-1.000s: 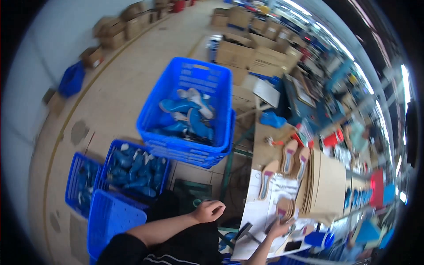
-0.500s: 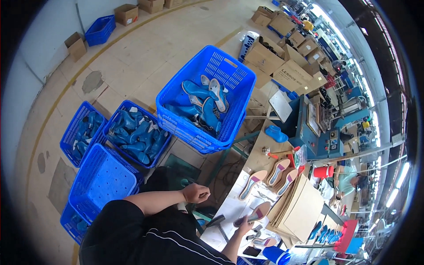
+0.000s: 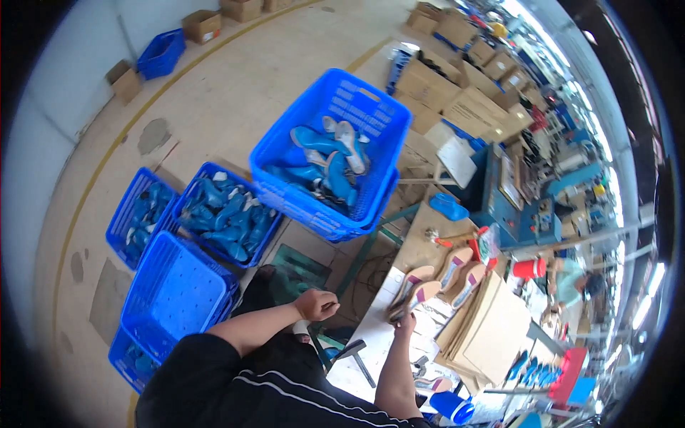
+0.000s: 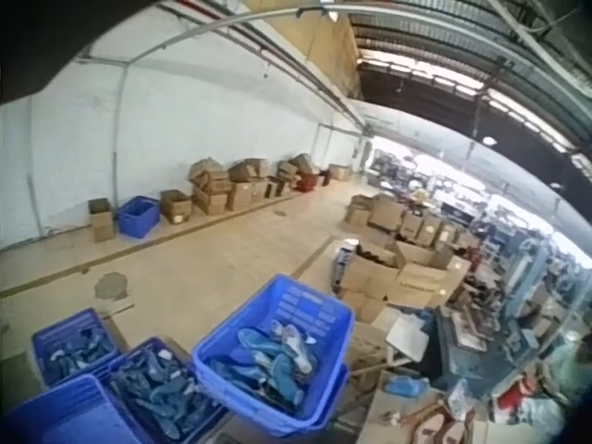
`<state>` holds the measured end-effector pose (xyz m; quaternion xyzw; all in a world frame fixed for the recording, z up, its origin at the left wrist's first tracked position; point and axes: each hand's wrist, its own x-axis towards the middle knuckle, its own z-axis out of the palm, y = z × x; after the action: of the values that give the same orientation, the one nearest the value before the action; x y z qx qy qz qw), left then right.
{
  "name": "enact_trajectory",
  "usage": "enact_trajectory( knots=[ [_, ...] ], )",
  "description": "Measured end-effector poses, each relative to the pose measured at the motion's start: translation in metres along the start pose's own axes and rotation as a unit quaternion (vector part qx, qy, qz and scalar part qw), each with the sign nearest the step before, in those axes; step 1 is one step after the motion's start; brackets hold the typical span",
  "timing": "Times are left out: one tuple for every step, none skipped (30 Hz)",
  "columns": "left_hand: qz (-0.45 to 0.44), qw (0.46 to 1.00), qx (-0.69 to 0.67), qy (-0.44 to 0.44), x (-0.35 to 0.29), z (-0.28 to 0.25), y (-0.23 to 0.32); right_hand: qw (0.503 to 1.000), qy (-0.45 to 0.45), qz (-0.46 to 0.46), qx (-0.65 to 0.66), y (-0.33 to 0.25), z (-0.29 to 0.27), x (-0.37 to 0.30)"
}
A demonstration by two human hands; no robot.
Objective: The recorder is hammering shoe soles onto lasts and organizing shoe components in a manufacturing plant.
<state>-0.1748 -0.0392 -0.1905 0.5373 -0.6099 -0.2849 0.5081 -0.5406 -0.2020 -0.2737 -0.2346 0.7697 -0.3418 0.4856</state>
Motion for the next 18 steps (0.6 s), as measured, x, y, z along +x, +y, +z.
enact_trajectory(
  knots=[
    [0.01, 1.0, -0.01, -0.021, 0.003, 0.001, 0.002, 0.997, -0.047, -0.052, 0.026, -0.003, -0.001, -0.001],
    [0.019, 0.999, -0.019, -0.04, 0.005, 0.001, 0.003, 0.989, -0.097, -0.101, 0.052, -0.008, -0.002, 0.001],
    [0.006, 0.999, -0.015, -0.029, 0.006, 0.0, 0.003, 0.984, -0.078, -0.159, -0.022, -0.011, 0.003, 0.004],
    [0.03, 0.998, -0.028, -0.044, 0.008, 0.0, 0.001, 0.988, -0.016, -0.124, -0.086, -0.013, 0.008, 0.004],
    [0.053, 0.996, -0.04, -0.06, 0.012, -0.001, 0.0, 0.971, 0.054, -0.134, -0.188, -0.011, 0.017, 0.001],
    [0.042, 0.997, -0.04, -0.052, 0.013, -0.003, -0.002, 0.939, 0.124, -0.144, -0.287, -0.008, 0.023, -0.002],
    [0.048, 0.995, -0.045, -0.072, 0.014, -0.005, -0.004, 0.936, 0.12, -0.143, -0.298, -0.005, 0.024, -0.003],
    [0.055, 0.993, -0.051, -0.093, 0.014, -0.008, -0.006, 0.929, 0.139, -0.18, -0.292, -0.004, 0.026, -0.006],
    [0.071, 0.992, -0.062, -0.081, 0.016, -0.007, -0.007, 0.92, 0.16, -0.217, -0.285, -0.001, 0.027, -0.01],
    [0.061, 0.993, -0.063, -0.073, 0.014, -0.006, -0.01, 0.918, 0.152, -0.218, -0.295, 0.0, 0.029, -0.017],
    [0.068, 0.992, -0.063, -0.081, 0.014, -0.006, -0.014, 0.919, 0.135, -0.237, -0.284, -0.002, 0.029, -0.028],
    [0.076, 0.991, -0.065, -0.09, 0.013, -0.008, -0.017, 0.92, 0.119, -0.255, -0.272, -0.006, 0.028, -0.039],
    [0.065, 0.991, -0.054, -0.1, 0.011, -0.011, -0.02, 0.873, 0.141, -0.274, -0.379, -0.014, 0.032, -0.064],
    [0.069, 0.99, -0.066, -0.101, 0.015, -0.011, -0.018, 0.817, 0.197, -0.322, -0.435, -0.007, 0.007, -0.067],
    [0.087, 0.986, -0.069, -0.125, 0.015, -0.009, -0.021, 0.815, 0.218, -0.285, -0.456, -0.002, -0.01, -0.078],
    [0.09, 0.984, -0.06, -0.138, 0.011, -0.01, -0.029, 0.818, 0.189, -0.271, -0.472, -0.003, -0.01, -0.102],
    [0.111, 0.984, -0.064, -0.122, 0.011, -0.008, -0.028, 0.808, 0.183, -0.292, -0.478, 0.008, -0.033, -0.115],
    [0.108, 0.986, -0.064, -0.113, 0.009, -0.009, -0.03, 0.789, 0.197, -0.266, -0.518, 0.017, -0.042, -0.129]
  ],
)
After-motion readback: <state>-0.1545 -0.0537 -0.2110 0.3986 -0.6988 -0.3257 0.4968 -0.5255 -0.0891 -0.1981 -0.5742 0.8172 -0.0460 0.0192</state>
